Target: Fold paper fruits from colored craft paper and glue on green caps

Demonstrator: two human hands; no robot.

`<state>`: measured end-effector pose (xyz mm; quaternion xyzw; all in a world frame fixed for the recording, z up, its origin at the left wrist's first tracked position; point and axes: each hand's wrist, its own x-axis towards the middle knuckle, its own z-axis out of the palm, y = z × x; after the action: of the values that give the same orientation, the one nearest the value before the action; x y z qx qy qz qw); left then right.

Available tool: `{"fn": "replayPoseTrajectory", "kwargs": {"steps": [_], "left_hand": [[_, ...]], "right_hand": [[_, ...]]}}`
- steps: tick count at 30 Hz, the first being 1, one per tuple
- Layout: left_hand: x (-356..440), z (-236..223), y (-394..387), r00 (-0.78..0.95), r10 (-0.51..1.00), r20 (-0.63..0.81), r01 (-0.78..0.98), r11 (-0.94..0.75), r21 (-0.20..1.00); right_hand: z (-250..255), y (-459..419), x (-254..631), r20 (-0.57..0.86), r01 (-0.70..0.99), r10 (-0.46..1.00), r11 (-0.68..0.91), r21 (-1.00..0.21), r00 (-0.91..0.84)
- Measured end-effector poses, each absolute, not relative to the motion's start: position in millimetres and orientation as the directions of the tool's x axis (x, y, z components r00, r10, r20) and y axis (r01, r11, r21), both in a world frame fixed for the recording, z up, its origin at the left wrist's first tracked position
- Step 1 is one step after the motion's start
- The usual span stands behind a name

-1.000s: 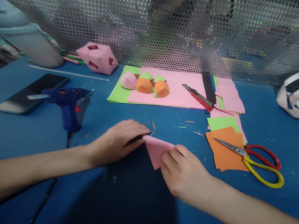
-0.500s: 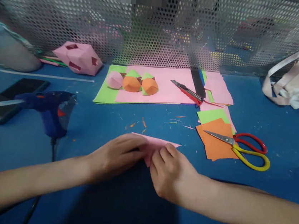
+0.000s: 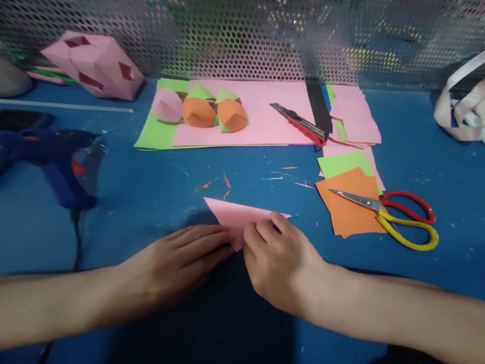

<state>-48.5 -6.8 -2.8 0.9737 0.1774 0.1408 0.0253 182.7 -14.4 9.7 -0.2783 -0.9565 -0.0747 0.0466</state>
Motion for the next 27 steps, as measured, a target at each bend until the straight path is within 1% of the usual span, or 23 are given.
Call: {"fn": "replayPoseTrajectory", "kwargs": {"steps": [3,8,15,21,27], "left_hand": [[-49.5,-4.4,-7.1,0.892,0.376,0.25,0.361,-0.927,0.107],[-49.2,-5.0,-6.3,0.874,0.395,0.282,0.37,-0.918,0.14],[-47.5,-5.1,-6.1,0.87,0.391,0.3,0.362,-0.92,0.148],[-48.3,-4.7,-5.9,0.877,0.371,0.306,0.343,-0.928,0.144],[-49.3,-5.7,-6.5,0.872,0.366,0.323,0.338,-0.93,0.141]], "right_hand": [[7.7,-12.1,182.6,0.147,0.545,0.53,0.833,0.096,-0.835],[6.9,-9.8,182.7,0.168,0.549,0.533,0.833,0.066,-0.829],[9.0,-9.0,184.0,0.12,0.545,0.535,0.834,0.084,-0.836],[10.4,-8.5,185.6,0.126,0.541,0.529,0.837,0.083,-0.839],[10.8,-6.6,186.2,0.139,0.551,0.536,0.827,0.109,-0.833]]}}
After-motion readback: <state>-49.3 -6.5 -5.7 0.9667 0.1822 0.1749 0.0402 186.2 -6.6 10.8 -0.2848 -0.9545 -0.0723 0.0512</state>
